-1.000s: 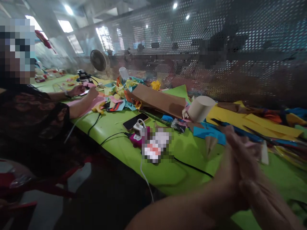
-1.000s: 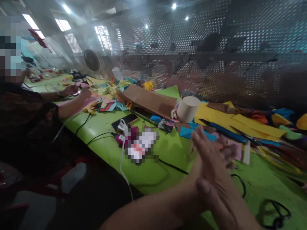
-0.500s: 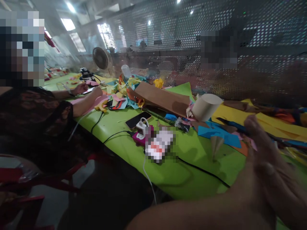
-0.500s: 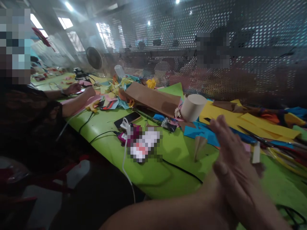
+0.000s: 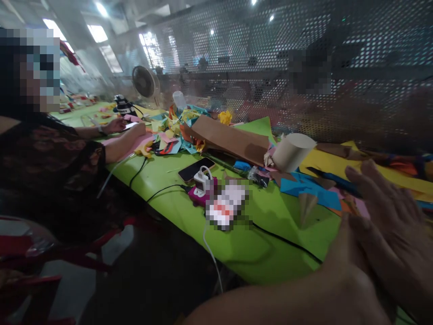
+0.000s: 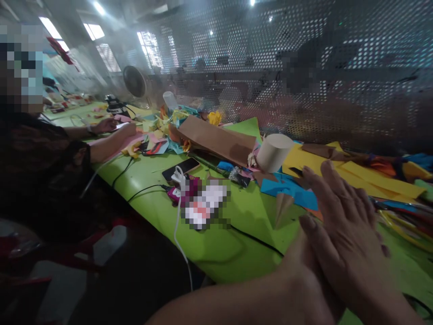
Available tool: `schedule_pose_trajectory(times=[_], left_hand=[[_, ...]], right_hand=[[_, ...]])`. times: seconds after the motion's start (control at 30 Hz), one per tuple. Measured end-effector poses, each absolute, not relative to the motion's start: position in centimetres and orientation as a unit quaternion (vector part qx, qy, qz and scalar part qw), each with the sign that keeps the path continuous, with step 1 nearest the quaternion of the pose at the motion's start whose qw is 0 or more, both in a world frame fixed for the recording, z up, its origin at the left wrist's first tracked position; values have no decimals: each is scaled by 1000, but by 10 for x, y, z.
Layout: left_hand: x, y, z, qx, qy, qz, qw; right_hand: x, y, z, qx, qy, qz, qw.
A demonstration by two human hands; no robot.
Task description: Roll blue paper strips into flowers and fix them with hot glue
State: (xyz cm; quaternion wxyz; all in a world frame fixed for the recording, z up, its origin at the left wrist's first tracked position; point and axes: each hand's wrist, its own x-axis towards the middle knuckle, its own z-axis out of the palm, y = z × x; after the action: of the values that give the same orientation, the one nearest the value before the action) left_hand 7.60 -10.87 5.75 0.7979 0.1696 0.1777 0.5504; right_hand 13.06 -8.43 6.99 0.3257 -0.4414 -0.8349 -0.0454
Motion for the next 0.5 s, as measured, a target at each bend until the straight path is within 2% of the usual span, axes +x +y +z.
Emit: schedule_pose_trajectory(times=[0.07, 0.17, 0.3, 0.5], left_hand=[[69, -115, 60, 133, 91, 559, 814], [60, -116, 59, 84, 87, 546, 829], [56, -105, 57, -6, 132, 537, 833], [52, -96, 64, -74, 117, 581, 802]], right_hand=[[131, -80, 71, -451, -828, -113, 315], [137, -81, 69, -449, -822, -158, 312], [155, -84, 61, -418, -846, -135, 301], [184, -80, 46, -391, -865, -126, 289]])
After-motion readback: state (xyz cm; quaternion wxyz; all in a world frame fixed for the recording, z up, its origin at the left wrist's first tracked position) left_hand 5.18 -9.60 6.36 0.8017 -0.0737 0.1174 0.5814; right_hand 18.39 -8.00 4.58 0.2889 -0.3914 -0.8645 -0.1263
